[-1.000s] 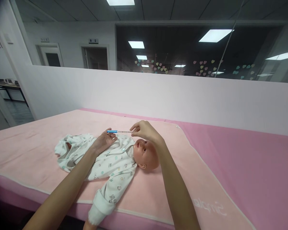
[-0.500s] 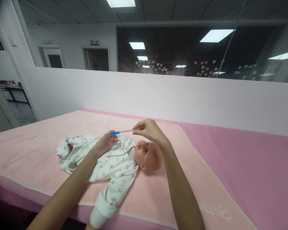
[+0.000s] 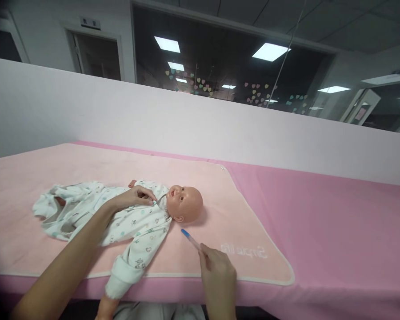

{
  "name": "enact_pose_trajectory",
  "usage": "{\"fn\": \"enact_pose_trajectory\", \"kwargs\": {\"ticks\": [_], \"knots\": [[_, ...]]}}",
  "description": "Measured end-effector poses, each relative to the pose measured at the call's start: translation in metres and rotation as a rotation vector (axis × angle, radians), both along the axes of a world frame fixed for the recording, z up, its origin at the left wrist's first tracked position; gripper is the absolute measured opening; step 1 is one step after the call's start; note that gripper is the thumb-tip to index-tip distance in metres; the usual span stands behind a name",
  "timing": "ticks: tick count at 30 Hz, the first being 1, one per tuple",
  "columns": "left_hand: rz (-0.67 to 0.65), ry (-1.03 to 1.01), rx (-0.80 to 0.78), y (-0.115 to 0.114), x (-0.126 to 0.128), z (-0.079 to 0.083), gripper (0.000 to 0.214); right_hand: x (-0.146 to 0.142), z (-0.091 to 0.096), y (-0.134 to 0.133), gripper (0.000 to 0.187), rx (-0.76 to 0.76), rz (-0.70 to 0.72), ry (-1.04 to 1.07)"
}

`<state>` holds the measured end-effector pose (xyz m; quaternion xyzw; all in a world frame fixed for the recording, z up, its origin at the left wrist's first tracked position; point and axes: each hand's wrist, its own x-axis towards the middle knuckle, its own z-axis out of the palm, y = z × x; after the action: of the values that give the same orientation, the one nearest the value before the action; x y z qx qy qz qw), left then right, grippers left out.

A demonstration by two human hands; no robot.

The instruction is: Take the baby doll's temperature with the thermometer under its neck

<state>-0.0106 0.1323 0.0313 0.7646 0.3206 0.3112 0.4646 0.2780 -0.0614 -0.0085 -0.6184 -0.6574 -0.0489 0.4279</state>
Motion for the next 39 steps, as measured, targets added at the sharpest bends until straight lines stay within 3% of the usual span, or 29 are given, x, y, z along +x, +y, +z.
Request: {"fn": "enact_pose_trajectory", "kwargs": {"ticks": [2, 5, 11, 14, 17, 20, 22, 25, 30, 34, 39], "knots": [[0.005, 0.024, 0.001, -0.001, 0.001, 0.001, 0.025, -0.009, -0.017, 0.005, 0.029, 0.073, 0.012, -0.126], [0.015, 0.044, -0.001, -0.003, 0.003, 0.003, 0.026, -0.029, -0.021, 0.02, 0.028, 0.112, 0.122, -0.237], [0.008, -0.035, -0.063, -0.007, 0.002, 0.007, 0.022, -0.053, -0.015, 0.035, 0.006, -0.119, 0.123, -0.391], [0.027, -0.083, -0.115, -0.007, 0.002, 0.008, 0.022, -0.058, -0.003, 0.036, 0.004, -0.172, 0.116, -0.423], [0.073, -0.112, -0.162, -0.008, 0.003, 0.008, 0.026, -0.074, 0.022, 0.046, 0.01, -0.11, 0.192, -0.325], [0.129, -0.133, -0.175, -0.01, 0.002, 0.008, 0.031, -0.101, 0.044, 0.074, 0.017, -0.082, 0.241, -0.237], [0.153, -0.159, -0.158, -0.01, 0.001, 0.007, 0.033, -0.12, 0.048, 0.096, 0.02, -0.088, 0.222, -0.26], [0.204, -0.23, -0.136, -0.004, 0.0, 0.003, 0.032, -0.137, 0.036, 0.123, 0.03, -0.033, 0.256, -0.245], [0.275, -0.316, -0.211, 0.002, -0.001, -0.001, 0.03, -0.137, 0.007, 0.132, 0.035, 0.264, 0.44, 0.038], [0.208, -0.228, -0.174, -0.003, -0.001, 0.003, 0.027, -0.133, 0.005, 0.131, 0.03, 0.41, 0.504, 0.178], [0.136, -0.119, -0.139, -0.006, -0.003, 0.007, 0.026, -0.133, 0.008, 0.134, 0.024, 0.44, 0.505, 0.168]]}}
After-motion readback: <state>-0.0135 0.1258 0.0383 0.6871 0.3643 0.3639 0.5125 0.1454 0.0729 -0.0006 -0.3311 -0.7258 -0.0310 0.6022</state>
